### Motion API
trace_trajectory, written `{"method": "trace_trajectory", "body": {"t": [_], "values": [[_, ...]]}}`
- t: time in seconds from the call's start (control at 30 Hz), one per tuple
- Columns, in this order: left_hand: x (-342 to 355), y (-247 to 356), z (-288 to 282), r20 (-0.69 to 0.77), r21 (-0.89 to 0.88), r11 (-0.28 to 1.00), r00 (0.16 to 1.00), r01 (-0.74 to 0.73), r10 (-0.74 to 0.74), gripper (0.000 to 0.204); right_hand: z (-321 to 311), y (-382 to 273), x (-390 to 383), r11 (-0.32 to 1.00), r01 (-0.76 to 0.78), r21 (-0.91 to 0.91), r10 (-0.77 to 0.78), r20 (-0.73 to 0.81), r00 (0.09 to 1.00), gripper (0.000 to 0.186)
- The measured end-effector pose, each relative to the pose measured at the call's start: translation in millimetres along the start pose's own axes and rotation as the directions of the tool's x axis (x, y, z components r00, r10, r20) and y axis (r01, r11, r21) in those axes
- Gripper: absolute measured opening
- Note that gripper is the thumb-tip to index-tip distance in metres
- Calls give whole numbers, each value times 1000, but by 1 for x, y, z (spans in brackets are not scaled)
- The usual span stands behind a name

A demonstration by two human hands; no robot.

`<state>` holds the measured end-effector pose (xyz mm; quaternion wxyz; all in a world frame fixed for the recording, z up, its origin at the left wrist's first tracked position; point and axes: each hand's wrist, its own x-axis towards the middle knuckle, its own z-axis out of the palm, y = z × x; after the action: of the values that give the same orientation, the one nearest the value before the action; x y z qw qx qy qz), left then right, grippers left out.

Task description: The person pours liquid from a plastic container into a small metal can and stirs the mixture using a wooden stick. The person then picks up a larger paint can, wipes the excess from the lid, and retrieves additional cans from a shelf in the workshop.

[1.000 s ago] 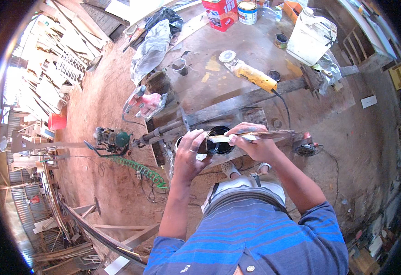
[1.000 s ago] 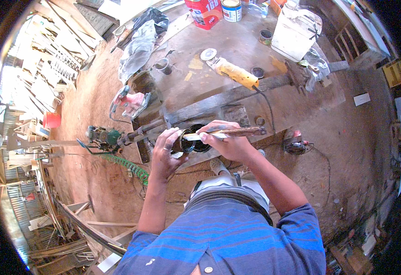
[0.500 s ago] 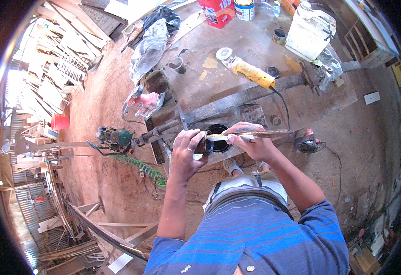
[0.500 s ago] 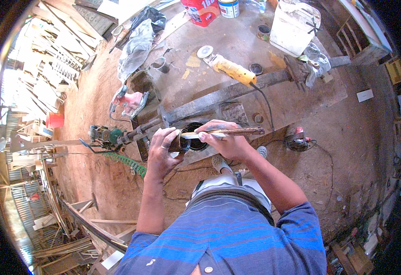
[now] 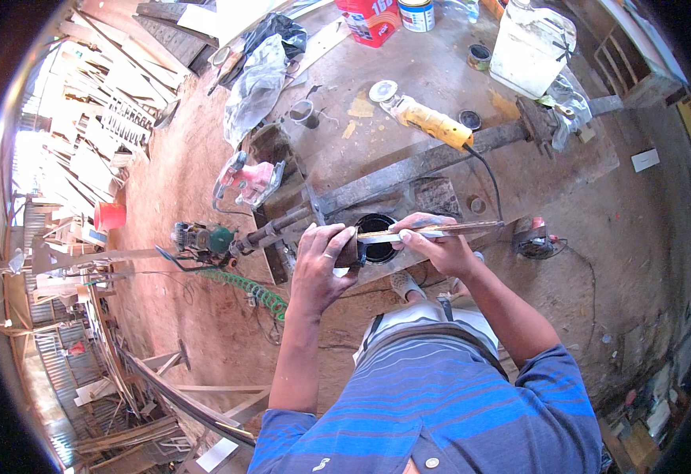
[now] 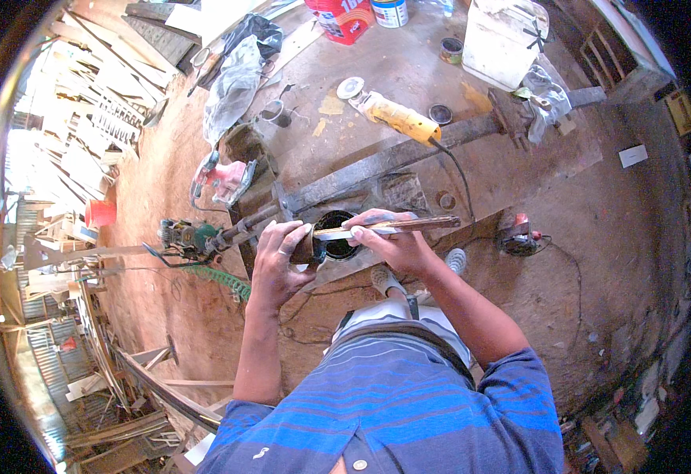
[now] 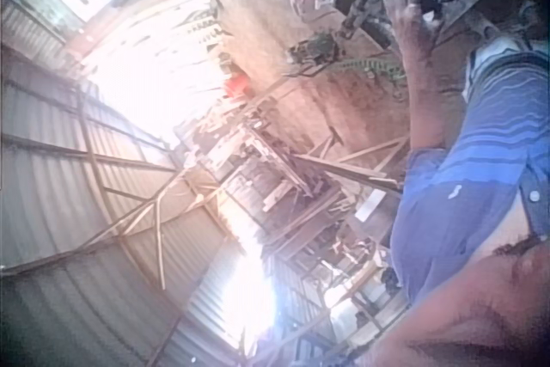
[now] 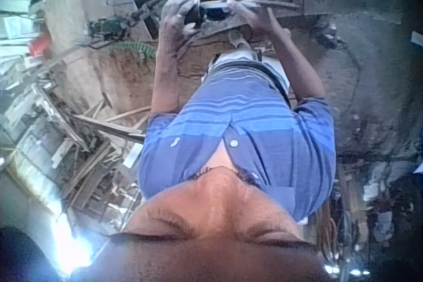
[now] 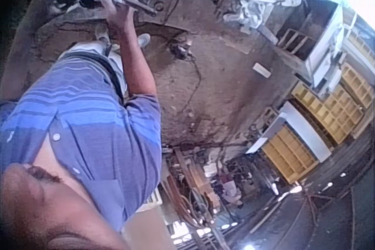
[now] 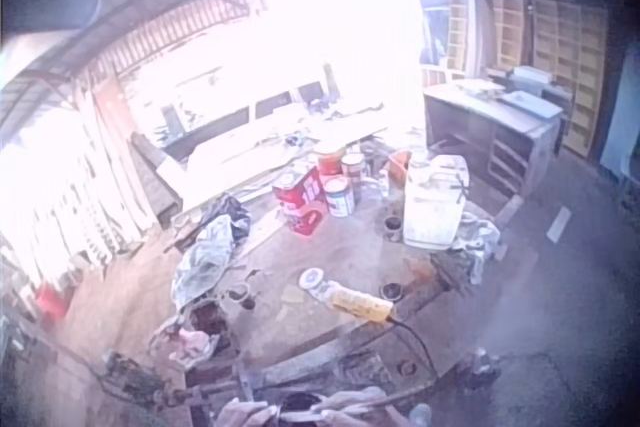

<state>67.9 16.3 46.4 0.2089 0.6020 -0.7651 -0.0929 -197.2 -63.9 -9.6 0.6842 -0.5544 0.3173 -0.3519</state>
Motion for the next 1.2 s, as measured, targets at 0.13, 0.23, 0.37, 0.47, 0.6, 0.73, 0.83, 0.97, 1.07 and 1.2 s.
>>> {"method": "trace_trajectory", "body": {"t": [0.13,0.23,0.37,0.47,0.6,0.73,0.83,0.97,1.07,1.2], "values": [[2,2,-2,21,0,1000,1000,1,-1,83,-1,4,-1,1000,19,15,-19,-5,1000,22],[4,3,-3,32,11,1000,999,4,-4,83,-2,9,-2,996,2,87,-1,-11,1000,21],[6,4,-6,45,19,1000,999,-8,7,81,-3,12,-3,993,4,119,-2,-17,1000,23],[8,7,-8,60,29,1000,998,-4,3,80,-3,15,-4,989,8,150,-5,-25,1000,23],[10,9,-11,74,29,1000,997,5,-7,81,-2,15,-5,983,15,181,-10,-26,1000,23],[13,12,-14,76,32,999,997,0,-3,80,-3,12,-6,983,8,183,-3,-26,1000,22],[13,12,-13,60,18,1000,998,-10,8,80,-3,10,-6,984,12,177,-8,-24,1000,22],[13,10,-13,61,28,1000,998,-8,6,80,-2,4,-6,983,41,181,-36,-29,999,22],[14,10,-12,51,18,1000,999,-11,11,80,-4,1,-7,986,28,164,-25,-26,999,22],[14,12,-11,40,29,1000,999,-8,7,78,-6,-2,-7,990,25,140,-22,-22,1000,22]]}}
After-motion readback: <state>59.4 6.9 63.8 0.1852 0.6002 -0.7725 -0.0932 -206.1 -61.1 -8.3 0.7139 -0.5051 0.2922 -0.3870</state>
